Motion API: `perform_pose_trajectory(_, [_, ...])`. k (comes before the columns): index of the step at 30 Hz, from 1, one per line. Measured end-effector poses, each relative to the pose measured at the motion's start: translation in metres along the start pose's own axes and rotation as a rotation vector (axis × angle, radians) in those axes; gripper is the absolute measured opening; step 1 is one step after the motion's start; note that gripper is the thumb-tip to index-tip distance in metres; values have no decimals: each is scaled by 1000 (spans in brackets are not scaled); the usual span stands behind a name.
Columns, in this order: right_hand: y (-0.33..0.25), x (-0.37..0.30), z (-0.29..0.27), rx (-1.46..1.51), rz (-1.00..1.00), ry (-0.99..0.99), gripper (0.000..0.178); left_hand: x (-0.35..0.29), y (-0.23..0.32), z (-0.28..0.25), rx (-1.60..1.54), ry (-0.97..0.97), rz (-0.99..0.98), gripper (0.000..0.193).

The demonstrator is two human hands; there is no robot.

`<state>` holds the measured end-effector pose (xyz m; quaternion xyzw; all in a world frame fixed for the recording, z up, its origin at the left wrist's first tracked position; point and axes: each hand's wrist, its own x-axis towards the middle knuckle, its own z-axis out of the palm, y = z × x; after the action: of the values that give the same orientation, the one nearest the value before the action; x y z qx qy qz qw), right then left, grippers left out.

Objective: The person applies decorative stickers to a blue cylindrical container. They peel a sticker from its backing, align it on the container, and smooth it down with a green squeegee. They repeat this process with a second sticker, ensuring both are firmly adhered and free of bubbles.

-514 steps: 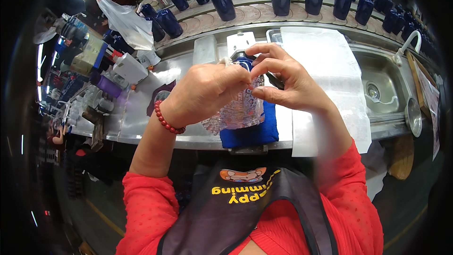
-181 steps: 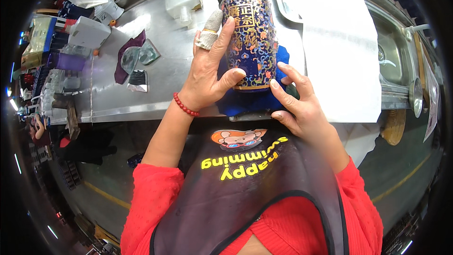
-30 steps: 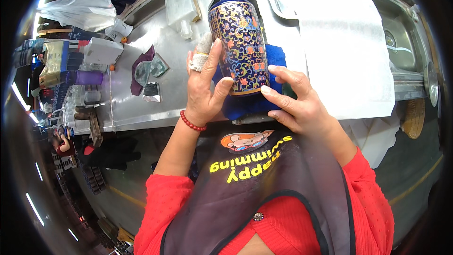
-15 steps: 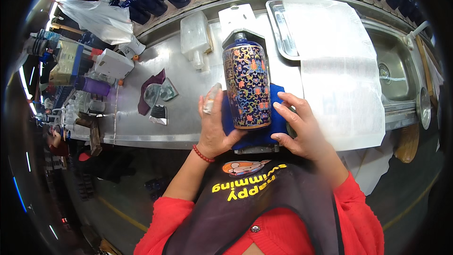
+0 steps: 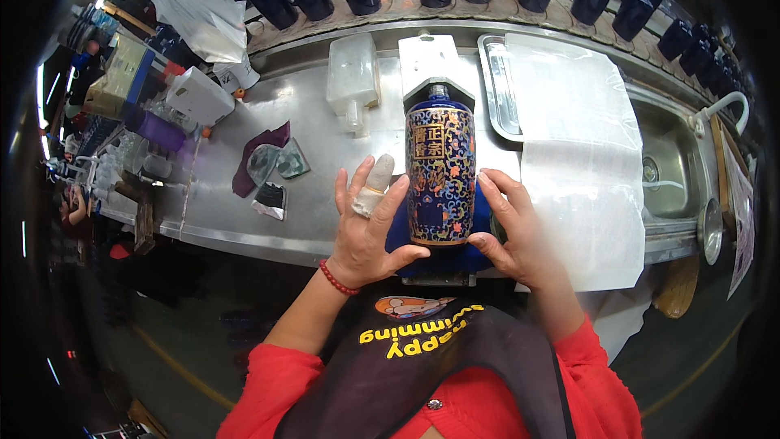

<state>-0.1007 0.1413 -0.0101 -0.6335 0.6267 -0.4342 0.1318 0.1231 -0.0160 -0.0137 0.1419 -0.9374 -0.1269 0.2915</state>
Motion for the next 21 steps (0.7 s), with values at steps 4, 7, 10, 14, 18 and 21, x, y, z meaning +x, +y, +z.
perform_pose_trajectory(4, [0,14,-3,-15,29,-15,69,10,-19,5,-258,-23,-164,94])
perform_pose_trajectory(7, [1,19,-6,-4,64,-49,73,8,-16,15,-424,-70,-256,100])
perform_pose_trajectory(10, [4,19,-7,79,117,-48,80,-5,-8,16,-314,-63,-114,116])
perform_pose_trajectory(14, [9,16,-3,91,120,-62,81,-10,-6,17,-122,8,-101,115])
perform_pose_trajectory(18, [8,17,-2,99,149,-72,79,-6,-3,10,-15,45,-19,102])
perform_pose_trajectory(21, [3,23,-5,82,177,-74,73,2,-7,2,-171,-8,-55,93])
